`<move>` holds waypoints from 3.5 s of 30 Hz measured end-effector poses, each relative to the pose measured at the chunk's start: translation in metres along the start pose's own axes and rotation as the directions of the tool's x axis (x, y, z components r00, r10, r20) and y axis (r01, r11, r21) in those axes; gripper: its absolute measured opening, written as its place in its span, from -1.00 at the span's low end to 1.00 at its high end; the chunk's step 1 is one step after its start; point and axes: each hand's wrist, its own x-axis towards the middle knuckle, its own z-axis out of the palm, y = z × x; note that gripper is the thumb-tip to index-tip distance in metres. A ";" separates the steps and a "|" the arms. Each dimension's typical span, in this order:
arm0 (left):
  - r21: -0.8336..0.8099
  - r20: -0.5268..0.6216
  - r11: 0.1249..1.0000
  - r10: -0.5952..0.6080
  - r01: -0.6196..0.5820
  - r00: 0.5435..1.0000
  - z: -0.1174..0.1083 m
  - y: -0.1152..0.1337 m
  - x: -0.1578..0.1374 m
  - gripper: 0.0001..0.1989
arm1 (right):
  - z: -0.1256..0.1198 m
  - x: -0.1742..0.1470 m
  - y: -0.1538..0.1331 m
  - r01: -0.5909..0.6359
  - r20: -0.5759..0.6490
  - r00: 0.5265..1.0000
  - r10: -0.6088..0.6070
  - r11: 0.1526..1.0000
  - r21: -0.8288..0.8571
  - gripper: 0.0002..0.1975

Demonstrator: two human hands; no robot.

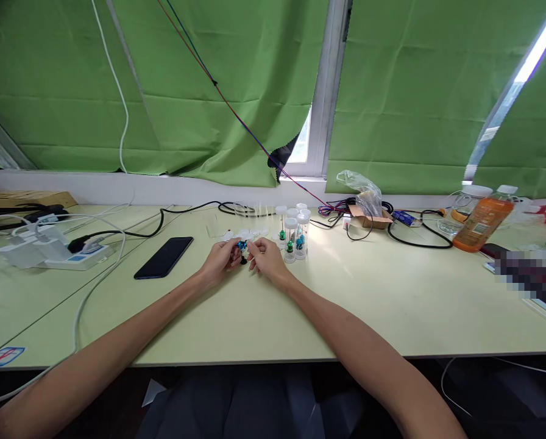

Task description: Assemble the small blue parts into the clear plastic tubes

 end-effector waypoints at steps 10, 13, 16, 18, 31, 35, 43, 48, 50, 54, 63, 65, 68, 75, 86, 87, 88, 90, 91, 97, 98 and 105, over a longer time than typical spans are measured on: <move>0.082 0.060 0.995 0.057 -0.062 0.997 -0.002 -0.002 -0.001 -0.53 | 0.000 0.000 0.003 -0.072 0.011 0.997 0.072 0.997 -0.030 -0.42; 0.083 0.048 0.994 0.065 -0.069 0.997 -0.001 -0.003 -0.001 -0.54 | 0.000 0.000 0.002 -0.054 -0.038 0.998 0.053 0.998 -0.043 -0.47; 0.060 0.035 0.996 0.068 -0.070 0.997 0.000 -0.002 -0.002 -0.55 | 0.000 -0.001 0.001 -0.015 -0.046 0.999 0.014 1.000 -0.022 -0.54; 0.045 0.032 0.997 0.069 -0.070 0.997 0.000 -0.001 -0.002 -0.55 | 0.001 -0.001 0.001 0.019 -0.027 0.999 -0.019 1.000 -0.010 -0.56; 0.037 0.070 0.995 0.092 -0.095 0.993 0.001 0.000 -0.003 -0.55 | -0.001 0.000 0.001 -0.034 -0.046 0.998 0.031 0.998 -0.058 -0.42; -0.005 0.039 0.995 0.104 -0.104 0.994 0.000 -0.001 -0.003 -0.55 | -0.001 0.002 0.002 0.026 -0.046 0.999 -0.027 0.999 -0.024 -0.51; -0.059 0.033 0.993 0.102 -0.100 0.994 0.001 0.000 -0.003 -0.56 | 0.000 0.000 0.001 0.072 0.022 0.997 -0.071 0.997 -0.001 -0.49; -0.056 0.044 0.993 0.103 -0.101 0.994 0.002 0.002 -0.005 -0.55 | 0.000 -0.001 0.001 0.045 0.018 0.999 -0.045 0.999 0.003 -0.42; -0.069 0.041 0.992 0.108 -0.105 0.993 0.002 0.002 -0.005 -0.55 | 0.000 -0.001 0.000 0.058 -0.009 0.998 -0.058 0.998 -0.001 -0.46; -0.095 0.020 0.990 0.109 -0.107 0.994 0.002 0.002 -0.004 -0.54 | 0.000 -0.002 -0.001 0.107 -0.018 0.994 -0.107 0.994 0.011 -0.55; -0.046 0.050 0.990 0.136 -0.134 0.989 0.001 0.000 -0.004 -0.54 | 0.000 0.000 0.001 0.053 0.026 0.998 -0.052 0.999 -0.004 -0.43; -0.041 0.053 0.990 0.136 -0.134 0.989 0.002 0.000 -0.004 -0.53 | 0.000 0.000 0.001 0.026 0.025 0.999 -0.025 1.000 -0.006 -0.39; -0.045 0.043 0.990 0.133 -0.131 0.990 0.002 0.001 -0.004 -0.53 | 0.000 -0.001 0.000 0.030 -0.003 1.000 -0.030 1.000 -0.002 -0.44; -0.068 0.020 0.989 0.136 -0.134 0.991 0.001 0.002 -0.004 -0.53 | 0.002 -0.003 -0.003 0.114 -0.004 0.994 -0.114 0.993 0.040 -0.57; -0.006 0.069 0.988 0.151 -0.151 0.986 0.002 0.002 -0.006 -0.51 | 0.001 -0.004 -0.003 -0.047 0.068 0.997 0.043 0.998 0.047 -0.40; -0.011 0.077 0.989 0.150 -0.150 0.986 0.002 0.002 -0.006 -0.51 | 0.001 -0.004 -0.004 -0.066 0.061 0.996 0.063 0.997 0.050 -0.39; -0.016 0.080 0.989 0.147 -0.146 0.986 0.002 0.002 -0.005 -0.52 | 0.001 -0.004 -0.004 -0.074 0.052 0.996 0.071 0.996 0.052 -0.38; -0.022 0.062 0.990 0.141 -0.140 0.988 0.002 0.001 -0.005 -0.53 | 0.002 -0.004 -0.005 -0.057 0.029 0.998 0.056 0.997 0.053 -0.41; -0.022 0.044 0.990 0.140 -0.139 0.989 0.002 0.001 -0.004 -0.53 | 0.002 -0.004 -0.005 -0.036 0.019 0.999 0.035 0.998 0.050 -0.45; -0.027 -0.003 0.992 0.127 -0.127 0.992 -0.001 -0.001 -0.001 -0.52 | 0.003 -0.004 -0.003 0.064 0.048 0.997 -0.066 0.997 0.049 -0.56; -0.021 0.003 0.992 0.127 -0.127 0.992 -0.001 -0.001 -0.001 -0.52 | 0.003 -0.004 -0.003 0.064 0.059 0.996 -0.067 0.997 0.048 -0.57; 0.025 0.072 0.991 0.132 -0.134 0.989 0.000 0.000 -0.003 -0.52 | 0.001 -0.004 -0.002 -0.039 0.085 0.996 0.036 0.999 0.038 -0.42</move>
